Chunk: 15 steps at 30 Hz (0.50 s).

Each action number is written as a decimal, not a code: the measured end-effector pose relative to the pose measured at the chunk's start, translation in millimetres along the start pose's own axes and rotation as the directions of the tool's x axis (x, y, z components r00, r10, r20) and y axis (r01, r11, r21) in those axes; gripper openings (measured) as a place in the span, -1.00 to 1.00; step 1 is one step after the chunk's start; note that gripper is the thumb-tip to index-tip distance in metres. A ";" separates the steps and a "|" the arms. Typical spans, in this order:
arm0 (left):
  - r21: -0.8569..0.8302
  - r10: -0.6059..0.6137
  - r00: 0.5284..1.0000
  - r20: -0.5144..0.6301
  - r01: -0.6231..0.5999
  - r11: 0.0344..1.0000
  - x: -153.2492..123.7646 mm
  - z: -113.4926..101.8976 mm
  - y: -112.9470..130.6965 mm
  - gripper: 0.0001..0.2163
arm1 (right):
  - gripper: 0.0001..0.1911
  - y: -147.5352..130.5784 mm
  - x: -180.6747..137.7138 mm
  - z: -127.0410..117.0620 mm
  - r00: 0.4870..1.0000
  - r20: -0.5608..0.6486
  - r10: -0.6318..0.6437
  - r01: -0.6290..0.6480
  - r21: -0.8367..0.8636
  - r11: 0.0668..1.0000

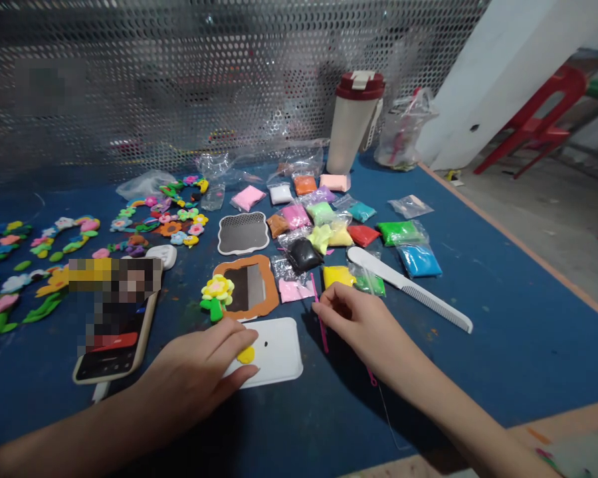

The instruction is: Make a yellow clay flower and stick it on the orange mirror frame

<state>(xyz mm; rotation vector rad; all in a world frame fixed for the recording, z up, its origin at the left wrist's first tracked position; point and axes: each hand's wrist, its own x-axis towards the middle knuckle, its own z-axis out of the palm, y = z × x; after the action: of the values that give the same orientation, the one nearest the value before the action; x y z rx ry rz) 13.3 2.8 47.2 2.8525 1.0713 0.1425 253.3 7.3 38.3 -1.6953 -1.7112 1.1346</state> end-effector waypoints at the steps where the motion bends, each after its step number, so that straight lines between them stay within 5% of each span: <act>1: -0.010 -0.002 1.000 -0.001 0.002 1.000 -0.8 0.6 0.0 -0.88 | -0.69 0.6 -1.5 -3.7 0.999 -0.040 -0.019 0.014 -0.109 0.994; 4: -0.028 0.009 1.000 0.012 -0.009 1.000 -4.5 4.4 -1.3 -0.94 | -0.68 8.4 -7.6 -17.6 0.987 -0.151 -0.054 -0.009 -0.386 0.922; 7: -0.048 0.051 0.997 0.066 -0.048 0.998 -9.3 9.6 -4.0 -0.80 | -0.71 20.4 -15.8 -24.0 0.983 -0.184 -0.007 -0.101 -0.573 0.814; 15: -0.037 0.059 0.998 -0.031 -0.060 0.997 -17.3 16.6 -3.8 -0.78 | -0.77 24.6 -30.2 -4.8 0.947 -0.308 0.097 -0.310 -0.784 0.538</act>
<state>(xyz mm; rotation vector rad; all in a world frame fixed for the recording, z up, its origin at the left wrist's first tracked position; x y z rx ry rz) -0.2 -6.6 29.3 2.8583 0.9780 0.2076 275.1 -23.5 27.5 -2.5102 -2.0779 0.0855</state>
